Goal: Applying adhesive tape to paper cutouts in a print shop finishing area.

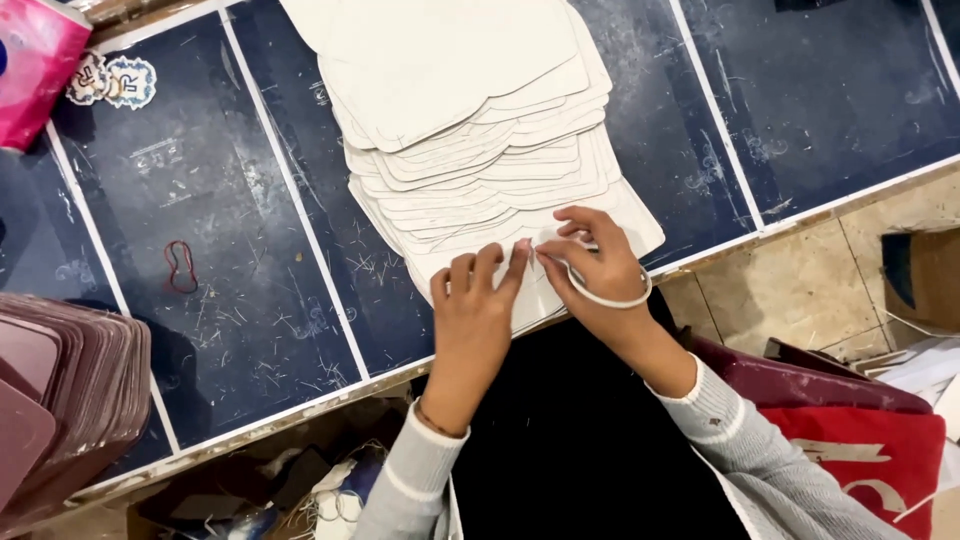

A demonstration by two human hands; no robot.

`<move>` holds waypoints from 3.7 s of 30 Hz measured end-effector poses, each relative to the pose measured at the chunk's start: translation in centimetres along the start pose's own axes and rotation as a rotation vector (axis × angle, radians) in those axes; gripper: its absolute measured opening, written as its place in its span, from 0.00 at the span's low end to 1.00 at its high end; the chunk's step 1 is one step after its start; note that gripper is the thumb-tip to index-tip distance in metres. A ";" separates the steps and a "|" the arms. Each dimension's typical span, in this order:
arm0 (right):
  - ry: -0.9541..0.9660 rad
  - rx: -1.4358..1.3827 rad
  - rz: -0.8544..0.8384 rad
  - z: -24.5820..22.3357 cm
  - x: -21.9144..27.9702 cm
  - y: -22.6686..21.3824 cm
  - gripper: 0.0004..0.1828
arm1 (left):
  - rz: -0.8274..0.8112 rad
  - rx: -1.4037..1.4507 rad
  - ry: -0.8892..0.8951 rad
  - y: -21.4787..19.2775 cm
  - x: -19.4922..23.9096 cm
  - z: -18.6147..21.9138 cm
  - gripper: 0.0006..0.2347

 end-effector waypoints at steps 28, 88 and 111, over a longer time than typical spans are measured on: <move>0.073 -0.158 -0.297 -6.7 0.2 3.1 0.06 | 0.064 0.658 -0.648 -4.0 3.7 -8.0 0.31; 0.236 -0.210 -0.199 2.2 2.3 -4.2 0.04 | 0.028 0.531 -0.671 -2.7 6.3 -3.3 0.26; -0.069 0.011 -0.204 -5.7 4.7 1.0 0.15 | 0.008 0.547 -0.643 -2.8 6.2 -3.2 0.30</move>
Point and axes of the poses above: each hand's wrist, its own x-axis away from the middle knuckle, its own y-axis out of the palm, z = x × y, the point moved 9 cm from there along -x, towards the middle knuckle, and after that the axes turned 10 degrees about x, right-handed, at the moved point
